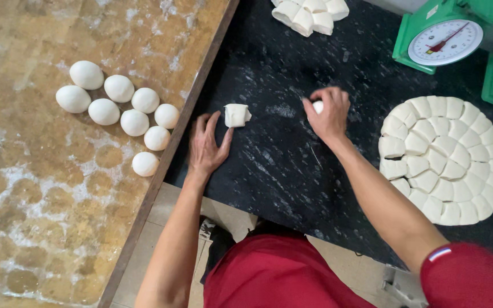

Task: The person prepares pieces of dough by rolling small portions into balls and placing them in a wooden tray.

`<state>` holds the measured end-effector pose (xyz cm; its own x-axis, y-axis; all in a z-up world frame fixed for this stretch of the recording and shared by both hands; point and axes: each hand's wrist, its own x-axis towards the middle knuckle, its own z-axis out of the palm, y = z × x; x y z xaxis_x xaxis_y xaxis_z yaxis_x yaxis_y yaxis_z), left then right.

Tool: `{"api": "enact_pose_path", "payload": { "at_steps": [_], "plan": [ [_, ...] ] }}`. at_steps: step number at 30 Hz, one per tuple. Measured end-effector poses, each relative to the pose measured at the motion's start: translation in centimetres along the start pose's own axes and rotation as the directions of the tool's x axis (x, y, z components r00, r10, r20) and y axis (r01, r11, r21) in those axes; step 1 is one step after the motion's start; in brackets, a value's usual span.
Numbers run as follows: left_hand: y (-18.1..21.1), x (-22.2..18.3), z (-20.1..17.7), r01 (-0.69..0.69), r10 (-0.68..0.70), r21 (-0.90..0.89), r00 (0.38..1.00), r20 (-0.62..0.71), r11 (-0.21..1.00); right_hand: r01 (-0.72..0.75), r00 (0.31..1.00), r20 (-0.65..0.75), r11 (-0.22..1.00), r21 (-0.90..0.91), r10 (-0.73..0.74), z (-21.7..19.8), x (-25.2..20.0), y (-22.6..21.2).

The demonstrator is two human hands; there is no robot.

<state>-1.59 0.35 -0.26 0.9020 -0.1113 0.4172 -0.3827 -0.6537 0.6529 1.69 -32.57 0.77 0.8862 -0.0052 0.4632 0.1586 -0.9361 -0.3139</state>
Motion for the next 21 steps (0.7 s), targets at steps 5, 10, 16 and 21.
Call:
{"api": "enact_pose_path", "payload": {
  "at_steps": [5,10,16,21],
  "plan": [
    [0.1,0.0,-0.2,-0.025,0.024,0.038,0.999,0.027,0.999,-0.067,0.991,0.122,0.983,0.172,0.046,2.9,-0.4,-4.7],
    [0.2,0.0,-0.2,-0.006,0.006,0.004,1.000,0.020,1.000,0.118,0.975,0.169,0.979,0.164,-0.146,-1.1,-7.8,-2.9],
    [0.5,0.2,-0.4,0.007,-0.008,0.008,1.000,0.028,1.000,-0.083,0.996,-0.027,0.996,0.041,0.084,2.2,-0.2,-0.9],
    [0.3,0.0,-0.4,-0.001,0.001,0.017,1.000,0.023,1.000,0.032,0.999,-0.005,0.982,0.185,-0.032,2.6,-3.2,-5.2]
  ]
}}
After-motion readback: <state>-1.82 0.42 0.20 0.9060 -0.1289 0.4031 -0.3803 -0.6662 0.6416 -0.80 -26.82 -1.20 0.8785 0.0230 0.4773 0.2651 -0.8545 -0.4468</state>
